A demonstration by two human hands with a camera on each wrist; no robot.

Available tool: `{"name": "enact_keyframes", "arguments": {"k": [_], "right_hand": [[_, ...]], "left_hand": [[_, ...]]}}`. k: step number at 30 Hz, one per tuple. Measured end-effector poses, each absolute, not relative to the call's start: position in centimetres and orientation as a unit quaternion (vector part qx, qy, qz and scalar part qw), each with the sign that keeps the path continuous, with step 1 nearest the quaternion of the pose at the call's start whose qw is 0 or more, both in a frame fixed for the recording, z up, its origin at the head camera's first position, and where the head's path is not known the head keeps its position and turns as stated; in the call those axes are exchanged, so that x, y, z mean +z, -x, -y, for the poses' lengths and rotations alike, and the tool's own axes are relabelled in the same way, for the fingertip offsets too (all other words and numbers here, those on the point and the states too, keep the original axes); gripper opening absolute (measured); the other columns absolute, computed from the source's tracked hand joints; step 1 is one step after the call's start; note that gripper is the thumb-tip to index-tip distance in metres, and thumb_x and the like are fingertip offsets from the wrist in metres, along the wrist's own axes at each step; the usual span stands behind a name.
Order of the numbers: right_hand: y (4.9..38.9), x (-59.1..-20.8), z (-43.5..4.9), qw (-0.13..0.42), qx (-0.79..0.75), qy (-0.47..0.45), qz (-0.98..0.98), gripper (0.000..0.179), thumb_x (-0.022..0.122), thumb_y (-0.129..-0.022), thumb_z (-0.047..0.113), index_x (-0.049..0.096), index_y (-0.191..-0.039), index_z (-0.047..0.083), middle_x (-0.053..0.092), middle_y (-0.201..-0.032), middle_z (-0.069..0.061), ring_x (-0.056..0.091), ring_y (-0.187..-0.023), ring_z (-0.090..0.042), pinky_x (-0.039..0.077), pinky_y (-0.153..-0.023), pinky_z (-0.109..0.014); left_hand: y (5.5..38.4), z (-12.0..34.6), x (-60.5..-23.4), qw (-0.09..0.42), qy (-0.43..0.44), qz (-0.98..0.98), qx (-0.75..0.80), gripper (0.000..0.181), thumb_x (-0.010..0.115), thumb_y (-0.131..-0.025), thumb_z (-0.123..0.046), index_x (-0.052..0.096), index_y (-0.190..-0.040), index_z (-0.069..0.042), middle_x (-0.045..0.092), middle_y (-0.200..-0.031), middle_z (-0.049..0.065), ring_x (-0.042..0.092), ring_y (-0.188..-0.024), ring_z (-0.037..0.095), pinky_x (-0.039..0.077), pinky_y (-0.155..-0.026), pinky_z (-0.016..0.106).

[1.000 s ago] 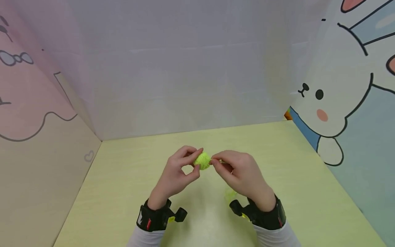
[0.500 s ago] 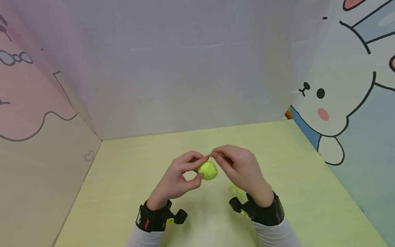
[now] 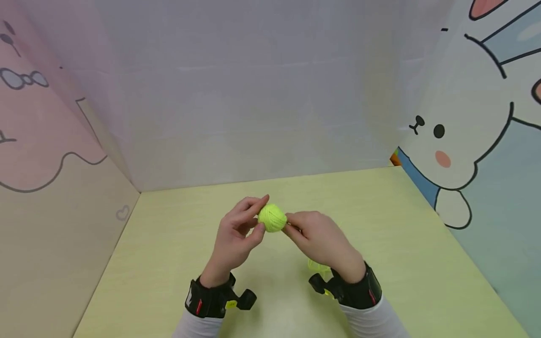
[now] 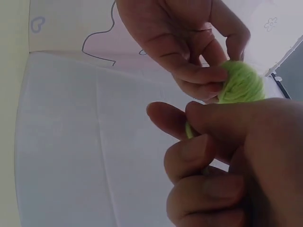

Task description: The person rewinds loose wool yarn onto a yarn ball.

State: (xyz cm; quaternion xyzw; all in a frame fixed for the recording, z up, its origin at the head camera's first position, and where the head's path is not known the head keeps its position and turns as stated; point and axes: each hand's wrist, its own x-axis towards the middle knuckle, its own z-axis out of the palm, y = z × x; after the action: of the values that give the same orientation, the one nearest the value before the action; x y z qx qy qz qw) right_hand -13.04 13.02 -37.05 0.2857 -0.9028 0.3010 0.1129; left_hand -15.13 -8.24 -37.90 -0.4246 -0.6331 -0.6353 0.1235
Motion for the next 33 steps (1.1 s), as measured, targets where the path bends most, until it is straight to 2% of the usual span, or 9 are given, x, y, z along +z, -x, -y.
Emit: {"name": "enact_keyframes", "arguments": {"k": [1,4,7,10,13,18,25,28,33], "right_hand": [[13.0,-37.1,-12.9,0.101,0.298,-0.290,0.904,0.013,0.059,-0.100,0.026,0.068,-0.091,0.026,0.055,-0.069,0.016,0.042,-0.055,-0.006,0.040,-0.052,-0.026],[12.6,-36.9,-12.8,0.074,0.299,-0.302,0.902,0.014,0.058,-0.101,0.029,0.072,-0.100,0.026,0.063,-0.080,0.019,0.048,-0.059,-0.003,0.046,-0.056,-0.026],[12.3,-36.8,-12.8,0.076,0.297,-0.316,0.898,0.016,0.057,-0.101,0.029,0.072,-0.095,0.026,0.061,-0.077,0.020,0.050,-0.061,-0.002,0.048,-0.058,-0.025],[11.9,-36.4,-12.8,0.089,0.299,-0.335,0.889,0.016,0.058,-0.101,0.026,0.071,-0.093,0.025,0.058,-0.074,0.020,0.049,-0.060,-0.001,0.047,-0.057,-0.024],[11.6,-36.1,-12.9,0.107,0.302,-0.353,0.879,0.015,0.059,-0.099,0.024,0.071,-0.091,0.025,0.056,-0.072,0.020,0.047,-0.058,0.000,0.046,-0.055,-0.022],[11.2,-35.7,-13.3,0.167,0.320,-0.357,0.862,0.011,0.062,-0.097,0.020,0.072,-0.091,0.023,0.061,-0.077,0.018,0.047,-0.059,0.002,0.047,-0.054,-0.021],[11.3,-35.6,-14.1,0.262,0.352,-0.337,0.833,0.009,0.066,-0.093,0.014,0.072,-0.092,0.020,0.063,-0.078,0.013,0.042,-0.056,-0.001,0.043,-0.048,-0.021],[11.4,-35.5,-14.3,0.282,0.360,-0.336,0.824,0.008,0.066,-0.092,0.013,0.073,-0.094,0.016,0.061,-0.075,0.010,0.042,-0.057,-0.002,0.043,-0.047,-0.022],[11.7,-35.5,-14.6,0.297,0.356,-0.329,0.823,0.008,0.065,-0.095,0.015,0.073,-0.097,0.012,0.058,-0.074,0.007,0.043,-0.059,-0.005,0.042,-0.047,-0.024]], "left_hand": [[15.1,8.3,-37.9,0.131,0.403,0.638,-0.643,0.050,0.059,-0.088,0.014,0.052,-0.137,0.007,0.057,-0.116,0.021,0.057,-0.096,0.026,0.057,-0.073,0.022],[15.2,8.4,-38.0,0.151,0.331,0.662,-0.656,0.052,0.057,-0.090,0.014,0.055,-0.139,-0.004,0.057,-0.117,0.016,0.059,-0.096,0.027,0.057,-0.075,0.023],[15.3,8.3,-37.9,0.169,0.274,0.687,-0.652,0.050,0.058,-0.093,0.009,0.058,-0.138,-0.012,0.058,-0.118,0.011,0.060,-0.098,0.026,0.058,-0.077,0.025],[15.1,8.1,-37.4,0.187,0.240,0.710,-0.635,0.049,0.060,-0.091,0.010,0.058,-0.136,-0.009,0.059,-0.116,0.011,0.060,-0.100,0.024,0.057,-0.080,0.024],[14.8,7.9,-36.4,0.201,0.237,0.734,-0.605,0.047,0.061,-0.088,0.013,0.058,-0.134,0.001,0.059,-0.113,0.015,0.060,-0.099,0.024,0.056,-0.081,0.022],[14.3,7.6,-35.6,0.210,0.260,0.765,-0.550,0.045,0.062,-0.084,0.015,0.058,-0.129,0.009,0.059,-0.109,0.019,0.061,-0.093,0.025,0.057,-0.076,0.022],[15.7,8.1,-38.3,0.173,0.323,0.776,-0.513,0.051,0.066,-0.084,0.010,0.060,-0.133,-0.003,0.060,-0.112,0.008,0.059,-0.092,0.017,0.059,-0.072,0.031],[15.9,8.1,-38.6,0.151,0.369,0.770,-0.498,0.051,0.066,-0.086,0.005,0.060,-0.135,-0.007,0.059,-0.112,0.004,0.057,-0.090,0.015,0.059,-0.071,0.031],[15.7,8.0,-38.3,0.124,0.446,0.746,-0.479,0.052,0.067,-0.085,0.003,0.059,-0.135,-0.006,0.059,-0.113,0.004,0.057,-0.088,0.012,0.058,-0.069,0.030]]}}
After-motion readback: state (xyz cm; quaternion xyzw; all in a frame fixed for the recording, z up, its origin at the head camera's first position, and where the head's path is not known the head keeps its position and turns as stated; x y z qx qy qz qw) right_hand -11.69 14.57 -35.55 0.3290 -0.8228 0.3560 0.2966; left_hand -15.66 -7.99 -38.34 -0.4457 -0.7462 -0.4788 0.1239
